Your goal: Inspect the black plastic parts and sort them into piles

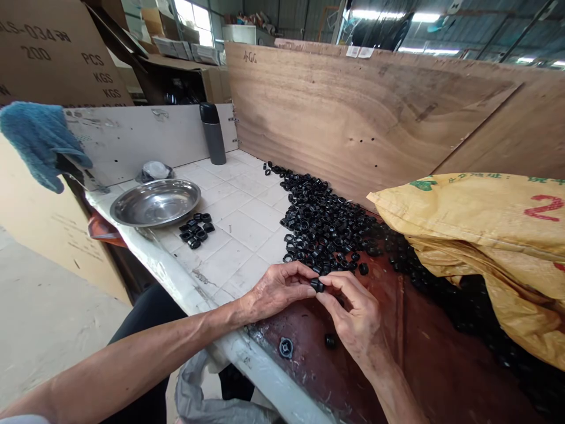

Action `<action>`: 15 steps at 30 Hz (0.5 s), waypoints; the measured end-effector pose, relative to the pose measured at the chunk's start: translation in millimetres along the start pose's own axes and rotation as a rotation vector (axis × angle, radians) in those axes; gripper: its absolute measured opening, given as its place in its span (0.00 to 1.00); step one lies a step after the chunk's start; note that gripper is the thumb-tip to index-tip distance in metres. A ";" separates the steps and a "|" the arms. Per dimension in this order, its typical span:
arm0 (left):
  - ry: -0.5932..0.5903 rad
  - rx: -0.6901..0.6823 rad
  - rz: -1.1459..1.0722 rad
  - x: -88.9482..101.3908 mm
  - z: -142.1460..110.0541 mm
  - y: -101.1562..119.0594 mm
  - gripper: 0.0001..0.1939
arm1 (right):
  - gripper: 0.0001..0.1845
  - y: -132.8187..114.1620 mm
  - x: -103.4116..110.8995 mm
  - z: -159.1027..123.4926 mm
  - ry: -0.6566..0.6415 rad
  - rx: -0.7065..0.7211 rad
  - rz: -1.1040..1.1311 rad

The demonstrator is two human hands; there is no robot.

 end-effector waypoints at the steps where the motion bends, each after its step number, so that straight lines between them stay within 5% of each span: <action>1: -0.003 -0.012 -0.009 0.1 0.0 -0.5 0.16 | 0.05 1.1 -0.2 -0.2 -0.005 -0.023 0.005; 5: -0.014 -0.074 0.034 1.2 -1.2 -3.1 0.16 | 0.09 5.2 -2.1 -3.3 -0.042 -0.142 -0.046; 10: -0.036 -0.106 0.144 0.8 -1.4 -3.8 0.15 | 0.26 0.5 -2.6 -4.8 -0.030 -0.092 -0.231; 15: -0.015 -0.049 0.010 -1.7 -1.3 2.2 0.17 | 0.15 -2.7 0.0 -3.4 -0.059 -0.066 -0.134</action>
Point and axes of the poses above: each hand's wrist, its own z-axis towards the middle knuckle, its own x-axis out of the back of the hand, y = z × x, the point moved 2 cm from there along z, towards the middle knuckle, and after that the axes turned 2 degrees about -z, right-handed, at the moved point
